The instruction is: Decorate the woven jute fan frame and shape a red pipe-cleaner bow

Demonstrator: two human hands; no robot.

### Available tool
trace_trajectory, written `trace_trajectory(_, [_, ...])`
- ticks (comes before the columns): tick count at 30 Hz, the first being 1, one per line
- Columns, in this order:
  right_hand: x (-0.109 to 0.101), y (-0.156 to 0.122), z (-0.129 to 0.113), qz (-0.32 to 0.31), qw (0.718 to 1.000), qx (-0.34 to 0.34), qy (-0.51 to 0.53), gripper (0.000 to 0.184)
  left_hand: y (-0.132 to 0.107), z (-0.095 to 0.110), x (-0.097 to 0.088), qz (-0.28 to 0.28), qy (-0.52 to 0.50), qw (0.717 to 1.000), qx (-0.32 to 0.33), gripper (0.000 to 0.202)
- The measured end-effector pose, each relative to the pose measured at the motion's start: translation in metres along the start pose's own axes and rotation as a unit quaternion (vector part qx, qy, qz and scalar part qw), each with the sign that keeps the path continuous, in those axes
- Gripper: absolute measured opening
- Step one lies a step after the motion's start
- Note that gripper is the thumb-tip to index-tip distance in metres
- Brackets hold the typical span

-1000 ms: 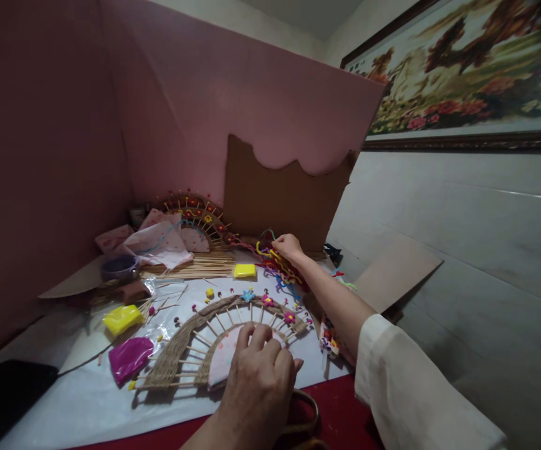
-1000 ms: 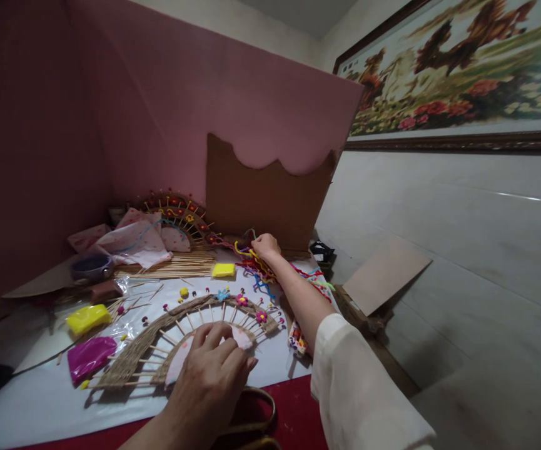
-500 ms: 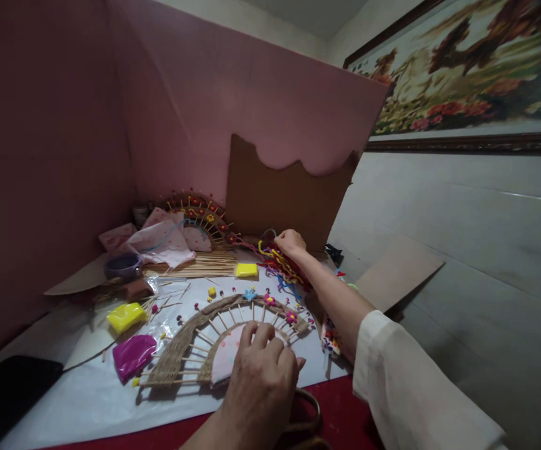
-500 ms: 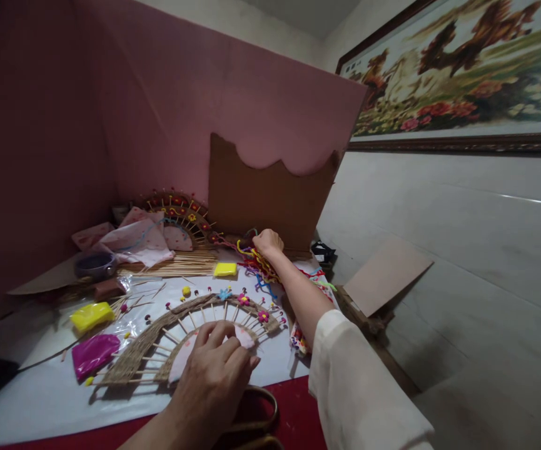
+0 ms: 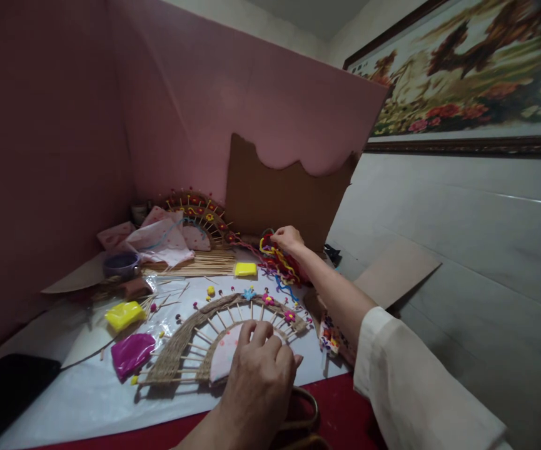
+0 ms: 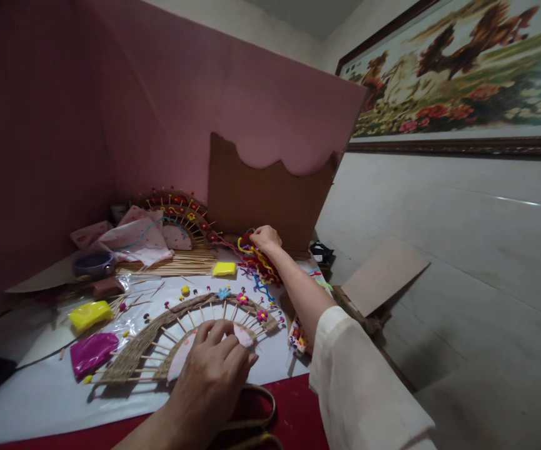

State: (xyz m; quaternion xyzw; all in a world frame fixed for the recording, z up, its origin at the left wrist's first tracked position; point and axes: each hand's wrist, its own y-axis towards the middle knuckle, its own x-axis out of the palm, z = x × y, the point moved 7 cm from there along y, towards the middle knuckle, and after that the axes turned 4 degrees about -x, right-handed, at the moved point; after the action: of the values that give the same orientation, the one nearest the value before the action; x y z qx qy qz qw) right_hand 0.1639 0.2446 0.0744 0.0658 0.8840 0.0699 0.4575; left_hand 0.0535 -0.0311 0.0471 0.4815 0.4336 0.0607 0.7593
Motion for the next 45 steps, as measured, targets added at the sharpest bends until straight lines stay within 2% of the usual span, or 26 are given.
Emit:
trace_trajectory(7, [-0.012,-0.001,-0.012,0.036,0.981,-0.019,0.192,0.031,-0.001,-0.001,0.003,-0.003,-0.002,1.000,0.001,0.017])
trace_trajectory(10, [-0.022,0.001,-0.016,0.065,0.962,-0.032,0.264,0.025,-0.001,-0.002,0.004,-0.006,0.003,1.000,0.002,0.017])
trace_trajectory(14, [-0.043,0.003,-0.021,0.135,0.928,-0.066,0.342,0.017,-0.002,-0.003,0.005,-0.003,0.009,1.000,0.006,0.018])
trace_trajectory(20, [-0.080,0.002,-0.031,0.216,0.876,-0.129,0.411,0.015,-0.002,-0.003,0.003,-0.005,0.004,1.000,0.004,0.018])
trace_trajectory(26, [-0.106,0.001,-0.031,0.242,0.857,-0.137,0.433,0.015,-0.001,-0.002,0.004,-0.005,0.010,1.000,0.005,0.016])
trace_trajectory(30, [-0.110,-0.001,-0.022,0.224,0.855,-0.126,0.450,0.014,0.000,-0.003,0.003,-0.007,0.005,1.000,0.003,0.017])
trace_trajectory(35, [-0.098,-0.013,-0.014,0.175,0.853,-0.113,0.479,0.014,0.000,-0.005,0.005,-0.029,0.005,1.000,-0.008,0.018])
trace_trajectory(39, [-0.091,-0.037,-0.025,0.125,0.840,-0.126,0.513,0.014,0.007,-0.026,0.005,-0.049,-0.035,0.996,-0.064,0.017])
trace_trajectory(41, [-0.085,-0.057,-0.035,0.083,0.836,-0.136,0.524,0.013,0.020,-0.045,-0.007,-0.010,-0.078,0.990,-0.118,0.009])
trace_trajectory(43, [-0.078,-0.080,-0.045,0.039,0.832,-0.143,0.535,0.013,0.036,-0.063,-0.028,0.072,-0.095,0.977,-0.179,0.020])
trace_trajectory(45, [-0.065,-0.104,-0.054,-0.037,0.807,-0.138,0.573,0.014,0.053,-0.071,-0.048,0.137,-0.078,0.967,-0.201,0.028])
